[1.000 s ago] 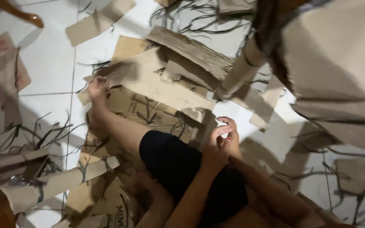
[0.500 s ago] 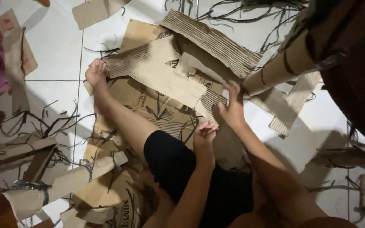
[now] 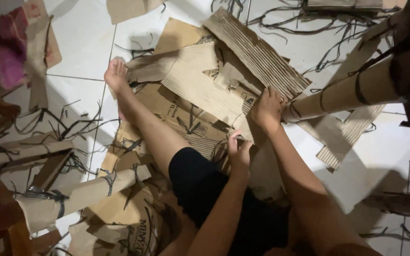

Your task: The person is sitting on the floor wrapping a wooden furniture leg with protective paper strips.

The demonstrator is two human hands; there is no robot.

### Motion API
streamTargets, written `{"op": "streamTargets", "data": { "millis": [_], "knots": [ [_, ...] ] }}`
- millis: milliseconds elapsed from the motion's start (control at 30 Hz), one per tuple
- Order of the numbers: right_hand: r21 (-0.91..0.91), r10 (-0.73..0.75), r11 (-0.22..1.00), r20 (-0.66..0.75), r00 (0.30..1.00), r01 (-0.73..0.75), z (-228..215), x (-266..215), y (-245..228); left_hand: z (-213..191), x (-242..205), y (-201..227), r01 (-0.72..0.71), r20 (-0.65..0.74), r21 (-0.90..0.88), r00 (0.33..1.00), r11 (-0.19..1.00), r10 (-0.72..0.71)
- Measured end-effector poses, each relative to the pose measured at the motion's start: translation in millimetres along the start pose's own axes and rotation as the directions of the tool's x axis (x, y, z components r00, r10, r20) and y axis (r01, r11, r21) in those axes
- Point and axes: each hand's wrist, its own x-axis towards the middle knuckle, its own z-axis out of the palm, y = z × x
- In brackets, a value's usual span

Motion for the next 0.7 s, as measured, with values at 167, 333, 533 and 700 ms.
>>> {"op": "streamTargets", "data": {
  "millis": [167, 333, 533, 700],
  "knots": [
    [0.07, -0.098, 0.994, 0.298, 0.95, 0.08, -1, -30, -27, 0, 53, -43, -0.157, -0.059, -0.031, 0.986, 0.987, 0.155],
    [0.192, -0.216, 0.97, 0.407, 0.888, 0.148, 8, -83, -29, -10, 79, -72, -0.37, -0.242, 0.166, 0.883, 0.914, 0.401],
    [0.53, -0.239, 0.843, 0.526, 0.816, -0.095, -56, -121, -28, -19, 15, -21, -0.161, -0.16, 0.049, 0.973, 0.986, 0.167],
    [0.63, -0.303, 0.77, 0.501, 0.811, -0.101, -121, -158, -30, -23, -38, 27, -0.015, -0.069, 0.233, 0.997, 0.972, 0.032]
  ]
}}
